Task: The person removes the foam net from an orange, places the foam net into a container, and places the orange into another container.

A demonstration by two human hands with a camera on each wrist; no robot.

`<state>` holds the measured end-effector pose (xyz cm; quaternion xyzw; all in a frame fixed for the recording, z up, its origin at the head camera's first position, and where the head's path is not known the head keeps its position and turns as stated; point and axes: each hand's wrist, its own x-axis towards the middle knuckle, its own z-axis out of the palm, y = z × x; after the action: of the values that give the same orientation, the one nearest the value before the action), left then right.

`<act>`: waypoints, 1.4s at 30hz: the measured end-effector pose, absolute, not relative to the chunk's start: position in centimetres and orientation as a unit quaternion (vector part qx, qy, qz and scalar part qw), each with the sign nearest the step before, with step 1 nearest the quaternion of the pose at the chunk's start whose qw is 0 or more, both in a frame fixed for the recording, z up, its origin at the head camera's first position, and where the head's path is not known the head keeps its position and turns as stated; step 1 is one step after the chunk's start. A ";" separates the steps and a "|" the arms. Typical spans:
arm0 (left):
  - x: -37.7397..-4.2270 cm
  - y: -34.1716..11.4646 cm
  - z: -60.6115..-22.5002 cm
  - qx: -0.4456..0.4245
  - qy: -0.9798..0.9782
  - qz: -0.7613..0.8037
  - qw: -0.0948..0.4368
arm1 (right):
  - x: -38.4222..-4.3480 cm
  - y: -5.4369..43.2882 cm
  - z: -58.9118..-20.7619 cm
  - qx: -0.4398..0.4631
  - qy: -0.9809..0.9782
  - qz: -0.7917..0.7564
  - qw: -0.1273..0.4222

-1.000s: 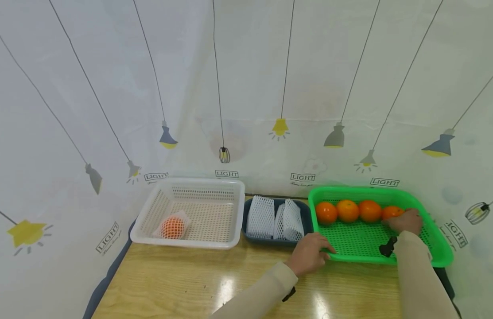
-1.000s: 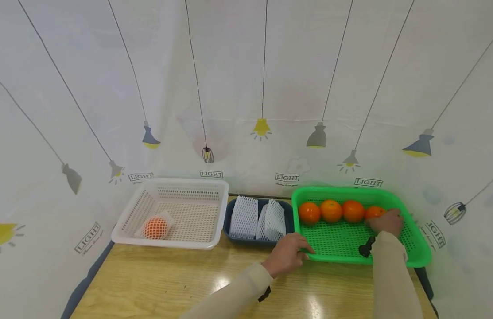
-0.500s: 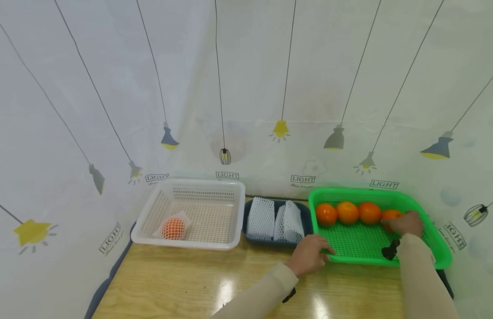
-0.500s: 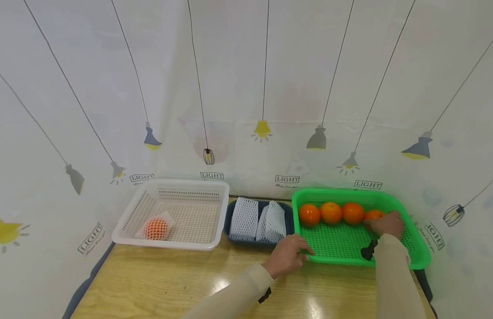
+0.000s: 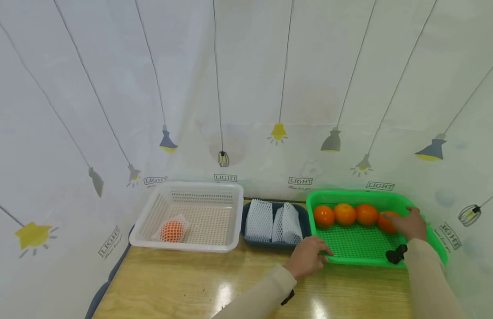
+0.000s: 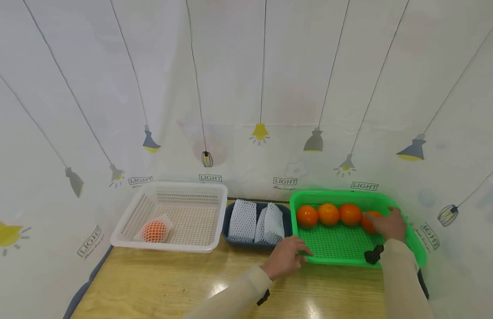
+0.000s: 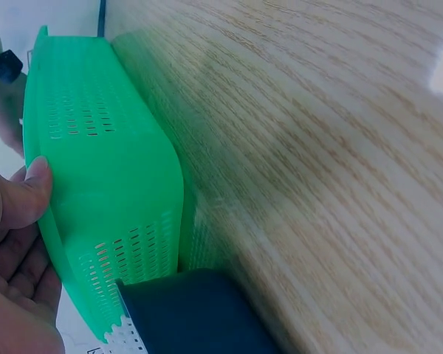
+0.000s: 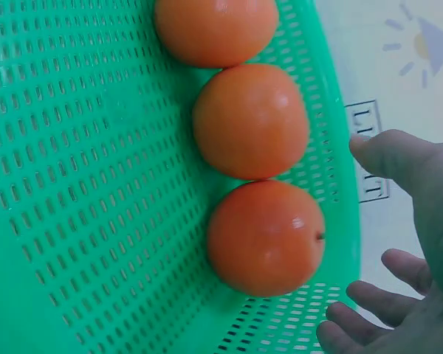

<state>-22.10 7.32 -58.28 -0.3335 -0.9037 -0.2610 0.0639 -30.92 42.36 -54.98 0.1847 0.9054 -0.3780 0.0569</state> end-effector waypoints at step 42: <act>-22.6 1.3 -57.4 -0.326 -0.883 -0.337 0.008 | -22.2 29.0 -50.4 -0.040 0.941 -0.334 -0.029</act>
<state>-22.57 1.30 -57.36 -0.3261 -0.8834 -0.3365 0.0083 -22.22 29.00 -50.38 -0.0395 0.9411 -0.3345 -0.0285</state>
